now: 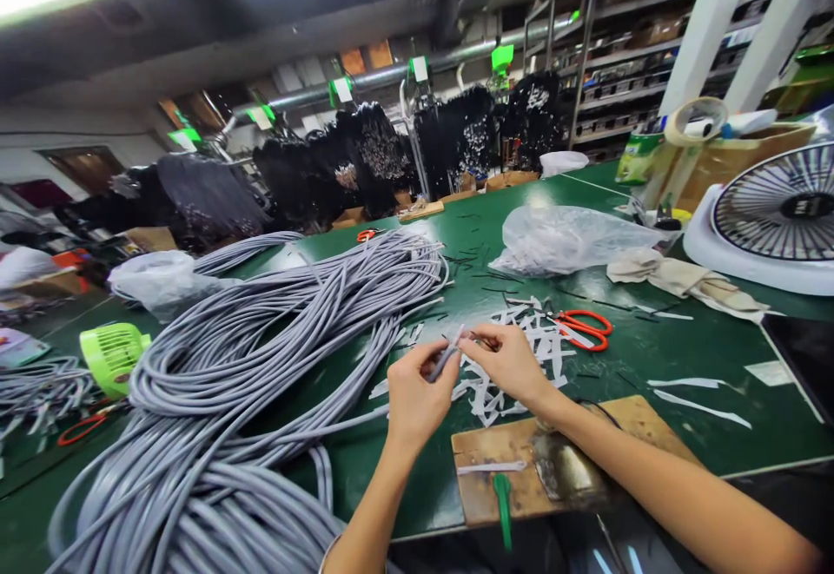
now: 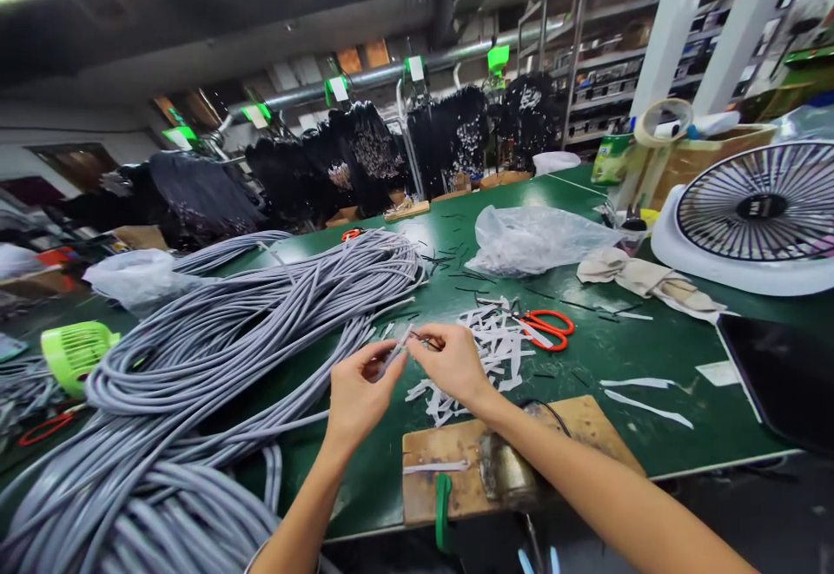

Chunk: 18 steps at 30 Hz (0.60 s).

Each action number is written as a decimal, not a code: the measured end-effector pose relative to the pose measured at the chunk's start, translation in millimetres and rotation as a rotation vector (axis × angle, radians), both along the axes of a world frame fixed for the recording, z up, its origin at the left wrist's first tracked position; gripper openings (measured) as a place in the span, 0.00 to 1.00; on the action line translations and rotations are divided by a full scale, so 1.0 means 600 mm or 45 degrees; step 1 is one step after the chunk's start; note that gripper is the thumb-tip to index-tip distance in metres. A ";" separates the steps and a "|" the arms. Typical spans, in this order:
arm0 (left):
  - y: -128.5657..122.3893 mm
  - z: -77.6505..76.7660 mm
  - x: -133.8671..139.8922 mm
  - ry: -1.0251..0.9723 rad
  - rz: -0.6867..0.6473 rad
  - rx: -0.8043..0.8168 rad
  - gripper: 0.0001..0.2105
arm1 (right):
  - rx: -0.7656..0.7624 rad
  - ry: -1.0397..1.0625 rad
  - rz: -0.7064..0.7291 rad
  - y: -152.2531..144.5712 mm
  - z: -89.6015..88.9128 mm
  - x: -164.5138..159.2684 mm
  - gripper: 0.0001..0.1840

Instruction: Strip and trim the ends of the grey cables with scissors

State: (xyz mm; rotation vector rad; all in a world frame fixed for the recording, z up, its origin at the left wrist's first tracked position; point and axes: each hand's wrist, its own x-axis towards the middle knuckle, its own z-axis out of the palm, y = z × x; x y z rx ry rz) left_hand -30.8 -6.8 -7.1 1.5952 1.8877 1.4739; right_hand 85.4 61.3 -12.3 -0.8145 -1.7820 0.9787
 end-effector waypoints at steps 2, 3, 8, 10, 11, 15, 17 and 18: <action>0.005 -0.001 0.001 -0.094 -0.026 -0.080 0.13 | -0.024 0.025 0.008 0.000 -0.002 0.001 0.13; 0.007 -0.002 0.001 -0.137 -0.048 -0.107 0.14 | -0.027 0.031 0.011 0.000 -0.003 0.002 0.13; 0.012 -0.003 -0.003 -0.410 -0.139 -0.118 0.17 | 0.027 0.001 0.017 -0.002 -0.005 0.003 0.13; 0.011 -0.001 -0.007 -0.568 -0.204 -0.130 0.16 | 0.034 -0.016 0.020 -0.002 -0.006 0.003 0.13; 0.010 0.001 -0.009 -0.637 -0.245 -0.149 0.16 | 0.032 -0.023 0.023 -0.002 -0.006 0.003 0.13; 0.006 0.007 -0.021 -0.834 -0.458 -0.330 0.16 | 0.007 -0.030 0.061 0.001 -0.010 0.002 0.13; 0.005 0.010 -0.026 -0.925 -0.573 -0.417 0.16 | 0.006 -0.028 0.085 0.002 -0.011 0.000 0.13; 0.005 0.011 -0.028 -0.976 -0.612 -0.446 0.16 | 0.008 -0.020 0.091 0.002 -0.011 0.000 0.13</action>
